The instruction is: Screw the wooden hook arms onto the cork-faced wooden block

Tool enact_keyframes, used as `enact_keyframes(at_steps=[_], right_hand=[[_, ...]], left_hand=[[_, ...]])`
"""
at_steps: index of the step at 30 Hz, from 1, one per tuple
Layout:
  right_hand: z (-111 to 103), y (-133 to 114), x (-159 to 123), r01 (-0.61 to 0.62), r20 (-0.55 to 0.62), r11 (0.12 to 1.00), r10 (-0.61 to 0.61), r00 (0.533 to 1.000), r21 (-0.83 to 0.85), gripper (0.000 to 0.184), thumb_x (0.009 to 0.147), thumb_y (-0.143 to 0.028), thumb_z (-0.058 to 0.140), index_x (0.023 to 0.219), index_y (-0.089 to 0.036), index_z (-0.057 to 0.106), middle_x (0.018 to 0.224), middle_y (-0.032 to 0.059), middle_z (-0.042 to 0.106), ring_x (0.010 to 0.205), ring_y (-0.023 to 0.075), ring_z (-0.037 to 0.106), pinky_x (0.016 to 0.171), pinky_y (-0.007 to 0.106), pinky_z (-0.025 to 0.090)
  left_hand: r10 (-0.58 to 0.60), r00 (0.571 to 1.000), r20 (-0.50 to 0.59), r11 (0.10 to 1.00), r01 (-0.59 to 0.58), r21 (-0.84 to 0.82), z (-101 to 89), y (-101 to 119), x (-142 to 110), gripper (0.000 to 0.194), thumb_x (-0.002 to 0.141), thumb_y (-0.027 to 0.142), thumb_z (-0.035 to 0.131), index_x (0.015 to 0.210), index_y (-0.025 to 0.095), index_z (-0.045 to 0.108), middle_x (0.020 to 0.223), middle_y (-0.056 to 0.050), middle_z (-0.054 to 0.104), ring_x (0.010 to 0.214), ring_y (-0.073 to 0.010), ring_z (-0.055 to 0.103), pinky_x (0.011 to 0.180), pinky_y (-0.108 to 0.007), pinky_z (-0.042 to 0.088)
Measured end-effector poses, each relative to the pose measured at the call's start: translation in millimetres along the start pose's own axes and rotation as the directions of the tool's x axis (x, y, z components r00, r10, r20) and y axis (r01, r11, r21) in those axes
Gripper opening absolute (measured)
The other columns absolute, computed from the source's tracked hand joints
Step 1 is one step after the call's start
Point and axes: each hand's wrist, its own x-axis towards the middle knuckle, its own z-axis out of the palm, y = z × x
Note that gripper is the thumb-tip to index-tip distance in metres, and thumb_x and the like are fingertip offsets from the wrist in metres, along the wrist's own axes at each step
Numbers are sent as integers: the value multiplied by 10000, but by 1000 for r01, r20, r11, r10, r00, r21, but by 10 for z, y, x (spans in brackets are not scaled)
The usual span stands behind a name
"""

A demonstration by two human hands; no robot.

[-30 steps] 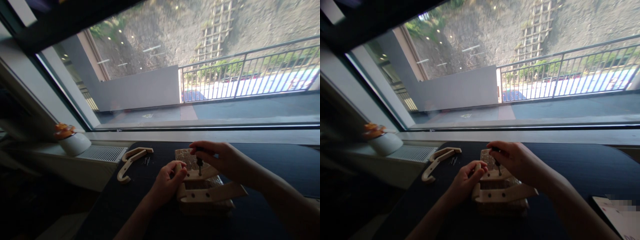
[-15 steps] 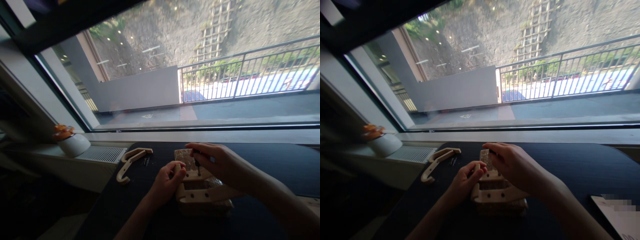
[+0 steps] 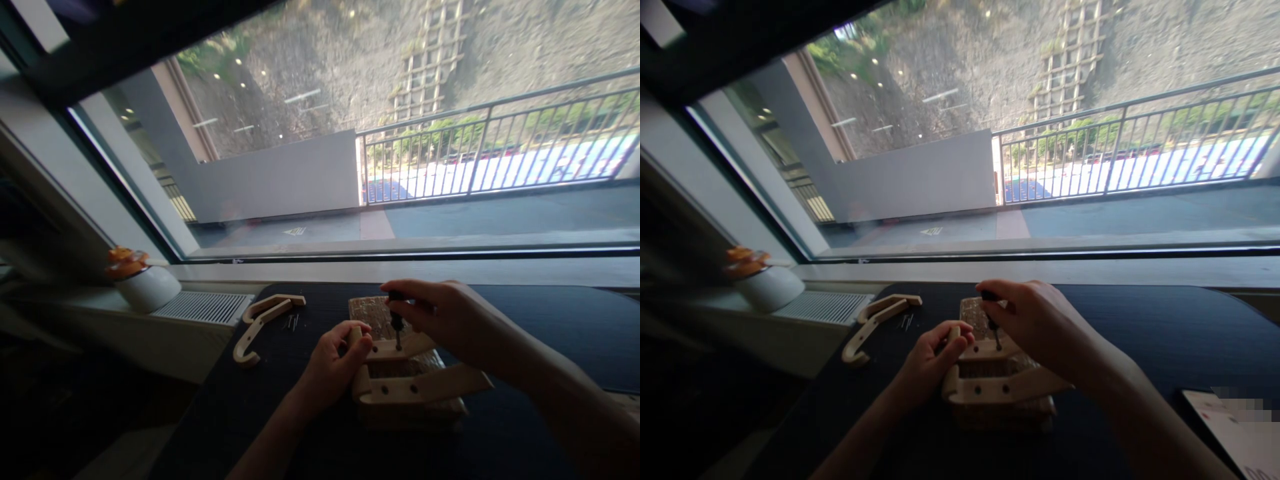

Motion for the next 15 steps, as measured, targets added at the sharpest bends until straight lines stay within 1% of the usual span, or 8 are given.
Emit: enact_keyframes(at_steps=[4, 6, 8, 10, 12, 15], right_hand=[[-23, 1, -2, -32, -46, 997, 29, 999, -67, 239, 837, -383, 552, 960, -234, 691, 646, 7, 687, 551, 151, 610, 474, 233, 396], [-21, -13, 0, -59, -73, 992, 51, 996, -110, 215, 820, -400, 567, 879, -223, 675, 614, 2, 666, 521, 146, 584, 468, 238, 377], [-6, -21, 4, -80, -99, 986, 66, 993, -144, 209, 816, -405, 564, 838, -216, 652, 614, 1, 657, 509, 143, 566, 468, 241, 367], [16, -20, 7, -68, -101, 988, 55, 993, -138, 203, 832, -386, 544, 874, -214, 643, 648, 5, 667, 526, 144, 573, 480, 239, 376], [32, -16, 4, -34, -78, 995, 27, 997, -94, 209, 854, -352, 516, 944, -215, 646, 721, 18, 693, 578, 150, 603, 509, 237, 404], [27, -31, -15, 34, -6, 999, -34, 999, 15, 252, 881, -314, 478, 1028, -220, 659, 879, 38, 723, 719, 167, 650, 605, 243, 465]], left_hand=[[-5, 1000, -2, 1000, 5, -1, 6, -1, -1, 378, 856, 461, 514, 1069, 166, 617, 1013, -62, 675, 917, -198, 601, 792, -262, 454], [-8, 1000, -3, 1000, 8, -5, 9, -4, -2, 386, 853, 465, 516, 1074, 164, 616, 1016, -64, 675, 922, -200, 603, 794, -262, 455], [-9, 1000, -2, 1000, 9, -8, 11, -9, -2, 389, 852, 466, 517, 1075, 164, 617, 1012, -63, 676, 925, -203, 602, 793, -262, 456], [-8, 1000, -2, 1000, 8, -6, 12, -18, -1, 386, 851, 466, 519, 1074, 167, 620, 1004, -60, 678, 925, -203, 602, 792, -261, 454], [-6, 1000, -7, 1000, 6, -3, 11, -26, 3, 382, 851, 465, 521, 1072, 171, 623, 1000, -57, 679, 924, -200, 602, 795, -260, 452], [1, 1000, -8, 1000, -1, 4, 8, -27, 7, 373, 853, 463, 521, 1067, 175, 624, 997, -53, 680, 920, -197, 603, 793, -257, 450]])
